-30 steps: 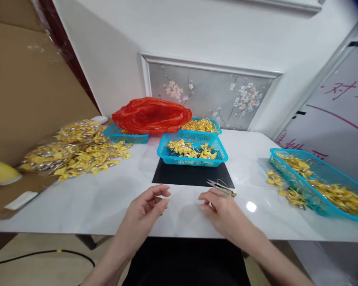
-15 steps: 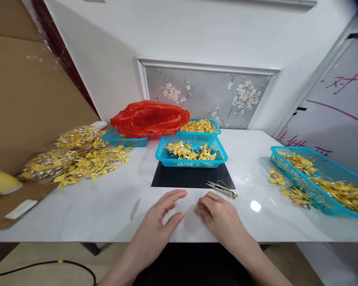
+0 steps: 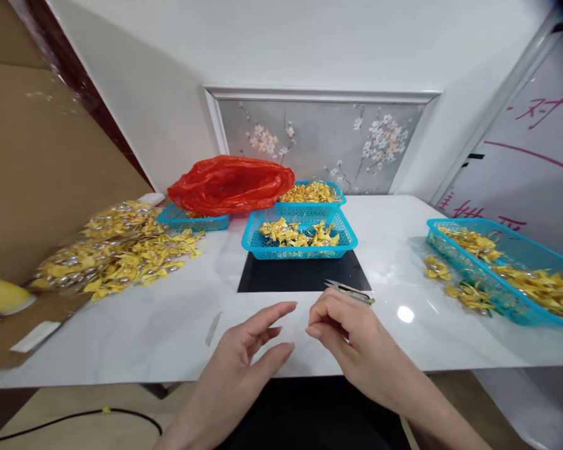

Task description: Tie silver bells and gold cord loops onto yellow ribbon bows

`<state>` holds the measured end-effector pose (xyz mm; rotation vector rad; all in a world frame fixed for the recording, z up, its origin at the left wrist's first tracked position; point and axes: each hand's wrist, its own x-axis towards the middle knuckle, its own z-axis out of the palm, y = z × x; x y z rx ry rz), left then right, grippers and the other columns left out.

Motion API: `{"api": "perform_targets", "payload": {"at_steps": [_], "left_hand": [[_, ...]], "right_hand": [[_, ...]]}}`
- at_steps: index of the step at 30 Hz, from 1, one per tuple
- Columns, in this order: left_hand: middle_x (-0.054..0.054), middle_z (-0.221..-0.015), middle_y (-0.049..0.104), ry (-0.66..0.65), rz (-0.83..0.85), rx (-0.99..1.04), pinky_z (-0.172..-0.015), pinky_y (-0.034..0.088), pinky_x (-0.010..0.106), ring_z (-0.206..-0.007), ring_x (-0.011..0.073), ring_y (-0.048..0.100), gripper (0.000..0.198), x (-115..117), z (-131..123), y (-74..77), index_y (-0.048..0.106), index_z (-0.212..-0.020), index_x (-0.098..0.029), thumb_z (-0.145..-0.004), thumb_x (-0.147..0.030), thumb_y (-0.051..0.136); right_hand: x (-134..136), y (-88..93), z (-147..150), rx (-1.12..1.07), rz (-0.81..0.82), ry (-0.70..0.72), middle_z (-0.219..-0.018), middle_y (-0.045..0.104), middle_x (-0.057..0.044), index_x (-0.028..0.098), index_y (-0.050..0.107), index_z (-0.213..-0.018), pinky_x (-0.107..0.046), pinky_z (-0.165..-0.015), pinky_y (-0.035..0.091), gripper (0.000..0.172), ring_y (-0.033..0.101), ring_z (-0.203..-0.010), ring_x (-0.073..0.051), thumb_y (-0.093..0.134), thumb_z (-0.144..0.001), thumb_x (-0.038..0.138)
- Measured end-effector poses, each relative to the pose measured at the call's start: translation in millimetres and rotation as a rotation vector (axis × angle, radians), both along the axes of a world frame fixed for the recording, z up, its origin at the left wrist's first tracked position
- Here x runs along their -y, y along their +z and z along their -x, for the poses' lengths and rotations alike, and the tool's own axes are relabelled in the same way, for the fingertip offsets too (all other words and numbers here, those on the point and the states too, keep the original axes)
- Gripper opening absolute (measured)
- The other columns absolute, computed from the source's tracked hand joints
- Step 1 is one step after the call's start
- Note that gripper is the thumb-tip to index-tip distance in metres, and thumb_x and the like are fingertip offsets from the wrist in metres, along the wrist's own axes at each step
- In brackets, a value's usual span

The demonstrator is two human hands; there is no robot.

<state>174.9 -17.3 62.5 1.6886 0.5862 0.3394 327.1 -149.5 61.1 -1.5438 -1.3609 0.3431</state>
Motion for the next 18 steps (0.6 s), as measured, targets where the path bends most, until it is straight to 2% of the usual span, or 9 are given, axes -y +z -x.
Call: {"api": "perform_targets", "payload": {"at_steps": [5,8,10,13,16,18], "left_hand": [[0.004,-0.108,0.079,0.041,0.071,0.057,-0.092,0.054,0.033,-0.105,0.0249,0.069,0.032,3,-3,0.1,0.074,-0.112,-0.027,-0.08,-0.03,0.074],[0.003,-0.088,0.079,0.088,0.034,0.055,-0.073,0.057,0.029,-0.084,0.0218,0.071,0.023,3,-6,-2.2,0.077,-0.101,-0.024,-0.081,-0.032,0.072],[0.001,-0.075,0.074,0.091,-0.049,0.043,-0.063,0.054,0.026,-0.071,0.0187,0.066,0.015,2,-8,-4.2,0.077,-0.093,-0.023,-0.083,-0.032,0.069],[-0.001,-0.063,0.063,0.065,-0.149,0.051,-0.06,0.047,0.025,-0.061,0.0154,0.057,0.017,0,-10,-5.4,0.073,-0.077,-0.021,-0.087,-0.031,0.063],[-0.003,-0.063,0.054,0.065,-0.186,0.068,-0.059,0.041,0.025,-0.061,0.0147,0.049,0.025,0,-11,-4.1,0.064,-0.069,-0.021,-0.089,-0.034,0.059],[-0.003,-0.066,0.049,0.071,-0.207,0.085,-0.059,0.038,0.025,-0.063,0.015,0.045,0.028,0,-11,-3.2,0.059,-0.068,-0.021,-0.091,-0.036,0.056]], "right_hand": [[-2,-0.6,-2,-0.025,-0.005,-0.002,-0.079,0.052,0.003,0.02,0.053,-0.081,-0.023,-0.062,0.035,0.017,0.048,-0.069,-0.011,0.053,-0.095,0.01],[-3,-1.0,-1,-0.022,0.005,0.004,-0.078,0.052,0.003,0.02,0.053,-0.079,-0.023,-0.062,0.035,0.018,0.048,-0.068,-0.011,0.053,-0.094,0.01],[-4,-1.8,-1,-0.023,0.011,0.007,-0.077,0.052,0.003,0.02,0.053,-0.079,-0.023,-0.061,0.035,0.018,0.048,-0.068,-0.011,0.053,-0.094,0.01],[-6,-5.9,0,-0.054,0.011,-0.007,-0.076,0.052,0.002,0.02,0.054,-0.078,-0.024,-0.06,0.035,0.017,0.047,-0.068,-0.012,0.053,-0.094,0.013],[-12,-14.4,1,-0.264,0.022,0.014,-0.088,0.058,0.0,0.02,0.06,-0.09,-0.023,-0.062,0.037,0.008,0.05,-0.071,-0.012,0.054,-0.095,0.023],[-16,-21.4,4,-0.421,0.052,0.068,-0.099,0.061,-0.002,0.02,0.063,-0.101,-0.023,-0.062,0.04,0.013,0.052,-0.072,-0.011,0.056,-0.094,0.029]]}}
